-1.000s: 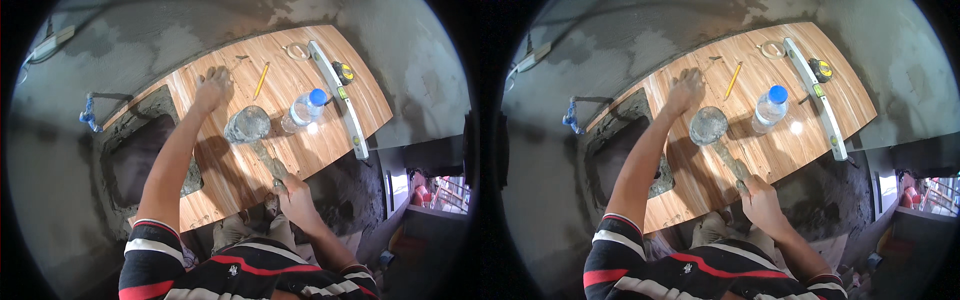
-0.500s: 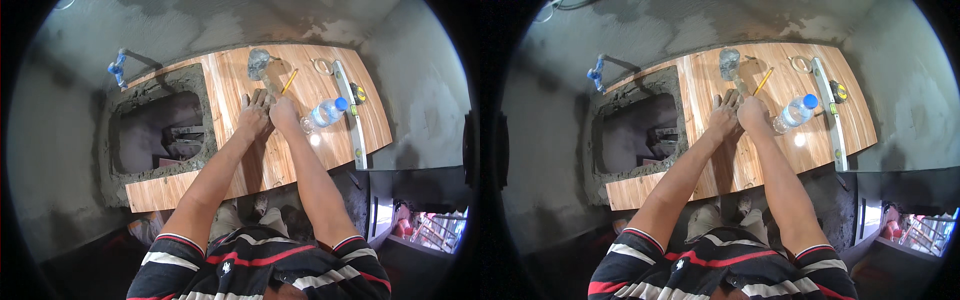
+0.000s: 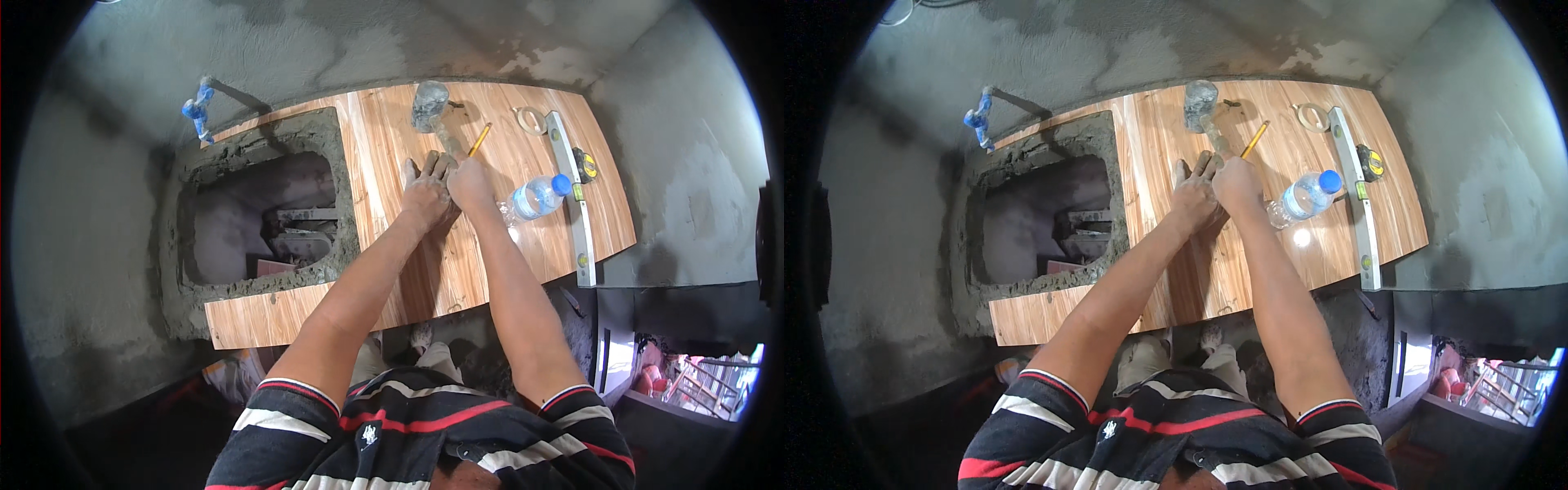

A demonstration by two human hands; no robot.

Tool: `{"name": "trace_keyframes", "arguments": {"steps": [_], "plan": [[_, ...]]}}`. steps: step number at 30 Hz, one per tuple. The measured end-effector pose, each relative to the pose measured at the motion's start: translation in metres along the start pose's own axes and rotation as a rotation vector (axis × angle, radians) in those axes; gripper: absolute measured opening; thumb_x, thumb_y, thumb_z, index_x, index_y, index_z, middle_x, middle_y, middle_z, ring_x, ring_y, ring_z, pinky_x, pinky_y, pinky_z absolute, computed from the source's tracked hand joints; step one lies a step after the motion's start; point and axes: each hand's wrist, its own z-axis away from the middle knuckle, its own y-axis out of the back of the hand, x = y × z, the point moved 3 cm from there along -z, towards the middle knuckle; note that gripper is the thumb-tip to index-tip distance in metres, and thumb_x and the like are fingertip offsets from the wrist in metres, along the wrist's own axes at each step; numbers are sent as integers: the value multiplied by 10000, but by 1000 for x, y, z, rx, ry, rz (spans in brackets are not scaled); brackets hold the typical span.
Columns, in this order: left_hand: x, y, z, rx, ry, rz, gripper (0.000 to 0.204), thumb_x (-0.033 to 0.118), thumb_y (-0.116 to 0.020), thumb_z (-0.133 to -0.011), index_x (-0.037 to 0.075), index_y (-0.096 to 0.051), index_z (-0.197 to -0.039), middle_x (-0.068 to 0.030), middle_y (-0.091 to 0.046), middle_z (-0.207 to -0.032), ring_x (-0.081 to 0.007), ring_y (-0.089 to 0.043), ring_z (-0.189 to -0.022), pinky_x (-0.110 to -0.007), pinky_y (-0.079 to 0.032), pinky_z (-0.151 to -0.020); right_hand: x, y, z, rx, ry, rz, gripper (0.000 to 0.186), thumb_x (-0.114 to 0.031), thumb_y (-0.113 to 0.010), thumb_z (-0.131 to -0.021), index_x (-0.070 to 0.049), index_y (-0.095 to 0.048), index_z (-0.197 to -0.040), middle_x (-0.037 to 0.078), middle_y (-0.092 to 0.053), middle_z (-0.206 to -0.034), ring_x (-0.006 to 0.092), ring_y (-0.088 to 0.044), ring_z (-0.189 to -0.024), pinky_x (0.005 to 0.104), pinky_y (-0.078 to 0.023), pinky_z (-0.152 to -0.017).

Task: The person applies mortar onto the back of tile pieces using a trowel, places them onto a countertop structure by hand, and taps them into place with a mallet.

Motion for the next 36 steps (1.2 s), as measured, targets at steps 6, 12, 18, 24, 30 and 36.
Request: {"name": "trace_keyframes", "arguments": {"steps": [6, 12, 18, 24, 30, 36], "plan": [[11, 12, -4, -156, -2, 40, 661, 403, -548, -996, 96, -446, -1572, -107, -358, -1675, -329, -232, -1593, -719, -155, -1223, 19, -5, -8, 67, 78, 21, 402, -161, -599, -910, -94, -702, -1293, 323, -723, -965, 484, -716, -952, 544, -583, -859], [3, 6, -6, -106, 36, 83, 651, 424, -556, -989, 92, -468, -1543, -119, -375, -1662, -327, -242, -1587, -706, -165, -1224, 13, 2, -6, 23, 64, 47, 390, -180, -611, -926, -83, -699, -1293, 322, -721, -971, 489, -708, -968, 559, -573, -875], [9, 21, 1, -187, -2, 135, 659, 441, -548, -997, 73, -483, -1540, -125, -470, -1590, -354, -318, -1544, -707, -150, -1230, -5, 10, 0, -39, 121, 84, 397, -180, -620, -933, -78, -684, -1311, 310, -721, -1028, 490, -696, -1002, 558, -551, -904], [5, 20, 5, -144, -19, 98, 603, 435, -542, -998, 52, -549, -1463, -169, -568, -1490, -357, -432, -1469, -698, -155, -1231, -19, 6, 2, -119, 262, 99, 416, -166, -616, -922, -65, -680, -1320, 316, -717, -1032, 488, -691, -1000, 546, -546, -921], [-7, 7, 10, 64, 15, 227, 490, 411, -604, -953, 62, -648, -1295, -200, -719, -1224, -409, -637, -1232, -631, -201, -1222, -35, 6, 11, -202, 267, 206, 408, -152, -606, -924, -69, -685, -1316, 306, -719, -1041, 482, -693, -1003, 549, -547, -916], [0, -6, 4, -50, -26, 242, 532, 399, -617, -943, 78, -604, -1368, -181, -635, -1400, -379, -540, -1358, -579, -278, -1173, -23, 4, 19, -198, 405, 179, 409, -175, -605, -947, -79, -669, -1340, 294, -724, -1030, 484, -694, -981, 549, -552, -900]]}}
